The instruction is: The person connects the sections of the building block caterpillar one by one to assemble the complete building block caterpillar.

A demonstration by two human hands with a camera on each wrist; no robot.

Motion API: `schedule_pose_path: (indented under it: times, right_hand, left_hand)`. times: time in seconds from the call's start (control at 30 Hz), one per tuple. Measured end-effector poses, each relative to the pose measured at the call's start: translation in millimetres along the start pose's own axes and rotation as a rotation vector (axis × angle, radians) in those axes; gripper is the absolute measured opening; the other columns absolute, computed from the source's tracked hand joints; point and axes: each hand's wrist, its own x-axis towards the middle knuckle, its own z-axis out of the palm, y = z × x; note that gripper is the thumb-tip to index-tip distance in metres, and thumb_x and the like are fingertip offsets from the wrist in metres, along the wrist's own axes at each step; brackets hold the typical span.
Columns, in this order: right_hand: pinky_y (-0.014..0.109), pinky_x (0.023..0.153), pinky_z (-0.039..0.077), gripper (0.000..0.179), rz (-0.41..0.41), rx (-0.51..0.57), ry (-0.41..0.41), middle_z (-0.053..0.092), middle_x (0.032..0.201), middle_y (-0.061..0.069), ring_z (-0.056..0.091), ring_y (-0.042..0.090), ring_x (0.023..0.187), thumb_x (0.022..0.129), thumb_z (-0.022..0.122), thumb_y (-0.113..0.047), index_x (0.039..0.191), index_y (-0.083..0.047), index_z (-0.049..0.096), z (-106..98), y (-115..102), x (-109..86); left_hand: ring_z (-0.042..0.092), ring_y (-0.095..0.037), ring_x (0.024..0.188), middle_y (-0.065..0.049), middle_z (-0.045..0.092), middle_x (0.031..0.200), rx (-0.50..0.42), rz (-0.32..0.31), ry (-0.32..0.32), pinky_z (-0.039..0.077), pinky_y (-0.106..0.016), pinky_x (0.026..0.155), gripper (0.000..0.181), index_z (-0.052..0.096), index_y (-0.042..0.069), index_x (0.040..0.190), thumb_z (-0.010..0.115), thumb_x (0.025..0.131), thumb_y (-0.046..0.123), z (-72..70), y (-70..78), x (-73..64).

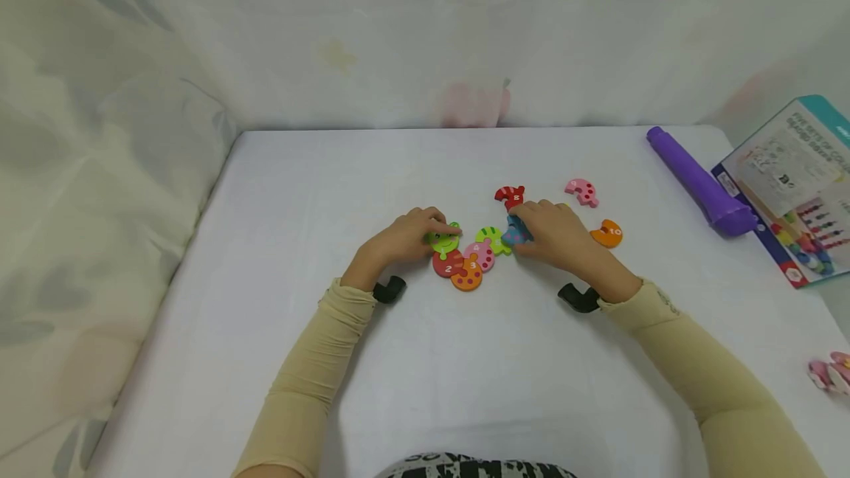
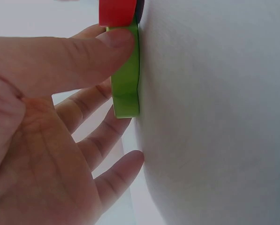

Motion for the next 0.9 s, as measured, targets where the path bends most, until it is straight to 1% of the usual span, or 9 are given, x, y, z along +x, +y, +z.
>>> schedule_pose_path:
  times: [0.27,0.53,0.77,0.9]
  right_hand:
    - [0.044,0.08,0.046,0.054,-0.039,0.002,-0.005,0.061,0.109,0.011,0.053,0.027,0.094,0.076,0.073,-0.031,0.12,-0.003,0.057,7,-6,-11.1]
    - [0.044,0.081,0.044,0.058,-0.027,0.006,-0.011,0.062,0.109,0.011,0.053,0.027,0.094,0.074,0.075,-0.034,0.121,-0.005,0.058,11,-9,-15.4]
    - [0.04,0.075,0.047,0.059,-0.024,-0.004,0.004,0.063,0.104,0.011,0.055,0.024,0.088,0.075,0.075,-0.036,0.12,-0.003,0.057,14,-13,-16.8]
    - [0.04,0.075,0.047,0.059,-0.011,-0.01,0.011,0.063,0.104,0.011,0.056,0.024,0.087,0.074,0.075,-0.036,0.119,-0.003,0.057,15,-14,-16.5]
  left_hand:
    - [0.044,-0.023,0.109,-0.004,0.05,0.122,-0.014,0.003,0.01,0.037,-0.038,0.092,0.05,0.055,0.026,0.13,0.062,0.084,0.005,-0.6,-0.5,-1.6]
    - [0.044,-0.022,0.107,-0.003,0.051,0.122,-0.01,0.001,0.006,0.038,-0.036,0.091,0.05,0.056,0.026,0.129,0.062,0.085,0.006,-0.1,0.4,-1.0]
    - [0.044,-0.022,0.106,-0.003,0.051,0.121,-0.003,-0.006,0.007,0.038,-0.036,0.091,0.049,0.056,0.026,0.129,0.062,0.085,0.006,-0.4,0.7,-0.8]
    - [0.044,-0.022,0.105,-0.003,0.051,0.121,-0.004,0.0,0.01,0.038,-0.036,0.09,0.049,0.056,0.026,0.129,0.062,0.085,0.006,-0.1,0.7,-0.8]
